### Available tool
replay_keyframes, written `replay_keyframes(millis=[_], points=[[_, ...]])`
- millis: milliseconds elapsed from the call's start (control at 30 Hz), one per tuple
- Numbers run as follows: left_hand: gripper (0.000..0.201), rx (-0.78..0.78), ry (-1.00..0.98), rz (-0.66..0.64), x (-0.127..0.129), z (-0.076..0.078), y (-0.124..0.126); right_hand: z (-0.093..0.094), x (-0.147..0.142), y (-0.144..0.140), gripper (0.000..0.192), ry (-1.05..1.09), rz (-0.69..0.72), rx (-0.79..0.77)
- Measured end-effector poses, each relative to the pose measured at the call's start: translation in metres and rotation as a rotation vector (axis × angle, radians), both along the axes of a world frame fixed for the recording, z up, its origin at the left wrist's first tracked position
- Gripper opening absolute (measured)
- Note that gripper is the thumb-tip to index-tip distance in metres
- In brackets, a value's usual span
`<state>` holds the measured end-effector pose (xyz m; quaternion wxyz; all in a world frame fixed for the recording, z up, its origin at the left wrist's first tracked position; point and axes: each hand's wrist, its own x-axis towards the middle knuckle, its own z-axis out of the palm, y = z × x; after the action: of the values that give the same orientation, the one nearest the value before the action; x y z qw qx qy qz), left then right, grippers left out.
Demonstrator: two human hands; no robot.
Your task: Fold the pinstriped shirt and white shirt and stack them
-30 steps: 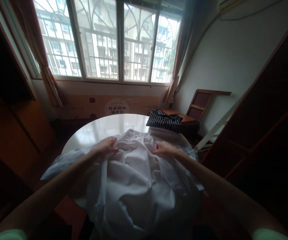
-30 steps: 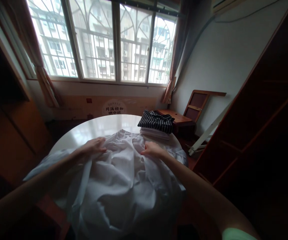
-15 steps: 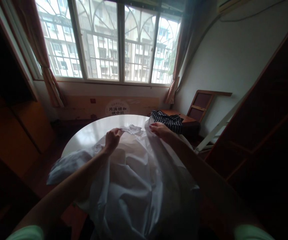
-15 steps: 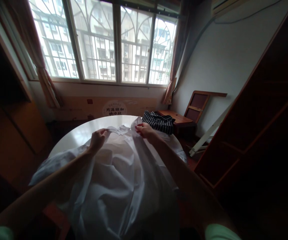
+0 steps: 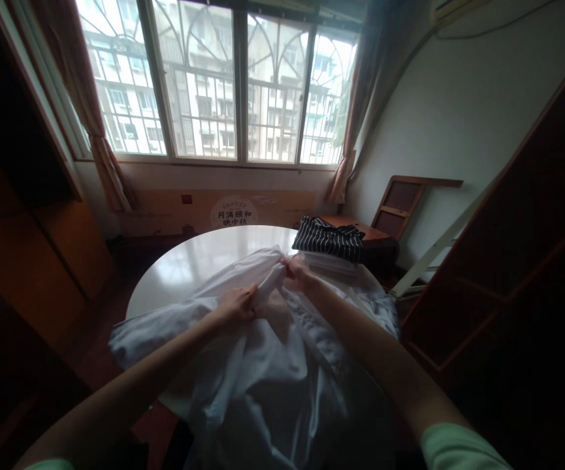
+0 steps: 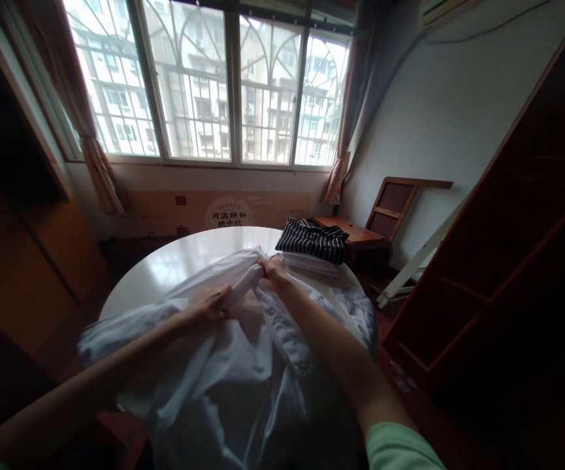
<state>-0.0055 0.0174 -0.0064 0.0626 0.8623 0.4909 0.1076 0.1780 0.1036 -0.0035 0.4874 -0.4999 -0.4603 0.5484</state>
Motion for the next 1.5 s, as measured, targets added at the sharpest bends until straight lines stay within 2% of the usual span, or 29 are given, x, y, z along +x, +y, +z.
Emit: replay_keyframes(millis=[133,300,433,500,567,667,733,767,833,933,1000,1067,1133,1200,1267,1333,1400,1467,1500], points=[[0.045,-0.067,0.223,0.011,-0.028,0.02,-0.013,0.008,0.012,0.014,0.014,0.025,-0.217,0.031],[0.026,-0.143,0.228,-0.017,-0.067,0.027,-0.02,0.01,0.02,0.023,0.01,0.094,-0.303,0.072],[0.004,-0.235,0.222,0.09,-0.094,0.025,-0.02,0.013,0.026,0.034,0.007,0.149,-0.366,0.142],[0.003,-0.209,0.24,0.177,-0.104,0.029,-0.016,0.018,0.029,0.041,0.005,0.162,-0.396,0.172],[0.011,-0.066,0.235,0.323,-0.112,0.04,-0.01,0.023,0.032,0.046,0.002,0.163,-0.431,0.2],[0.027,0.369,0.195,0.611,-0.12,0.062,0.001,0.028,0.035,0.049,0.008,0.152,-0.434,0.247],[0.029,0.537,0.189,0.687,-0.118,0.075,0.005,0.028,0.038,0.046,0.013,0.144,-0.365,0.269],[0.026,0.523,0.196,0.646,-0.115,0.08,0.005,0.027,0.04,0.043,0.016,0.134,-0.301,0.268],[0.022,0.325,0.219,0.425,-0.102,0.084,-0.002,0.026,0.049,0.036,0.022,0.079,-0.124,0.218],[0.031,-0.157,0.197,-0.081,-0.071,0.079,-0.025,0.028,0.069,0.023,0.026,-0.103,0.11,0.082],[0.035,-0.498,0.139,-0.401,-0.05,0.071,-0.039,0.033,0.082,0.014,0.024,-0.265,0.161,0.053],[0.031,-0.859,0.056,-0.516,-0.031,0.063,-0.046,0.04,0.092,0.002,0.023,-0.476,0.161,0.098],[0.029,-1.064,-0.029,-0.473,-0.016,0.055,-0.047,0.045,0.097,-0.014,0.026,-0.735,0.167,0.136],[0.026,-1.038,-0.024,-0.44,-0.003,0.048,-0.046,0.046,0.098,-0.033,0.033,-1.002,0.259,0.11],[0.022,-0.818,0.095,-0.471,0.008,0.039,-0.047,0.043,0.096,-0.054,0.033,-1.244,0.365,0.094],[0.022,-0.544,0.219,-0.537,0.017,0.031,-0.05,0.039,0.094,-0.071,0.026,-1.43,0.372,0.136],[0.02,-0.412,0.237,-0.621,0.022,0.023,-0.051,0.038,0.094,-0.08,0.02,-1.497,0.342,0.148],[0.016,-0.4,0.103,-0.683,0.022,0.018,-0.045,0.042,0.096,-0.082,0.017,-1.406,0.395,0.086],[0.016,-0.355,-0.008,-0.667,0.021,0.016,-0.04,0.046,0.097,-0.082,0.017,-1.334,0.436,0.052]])
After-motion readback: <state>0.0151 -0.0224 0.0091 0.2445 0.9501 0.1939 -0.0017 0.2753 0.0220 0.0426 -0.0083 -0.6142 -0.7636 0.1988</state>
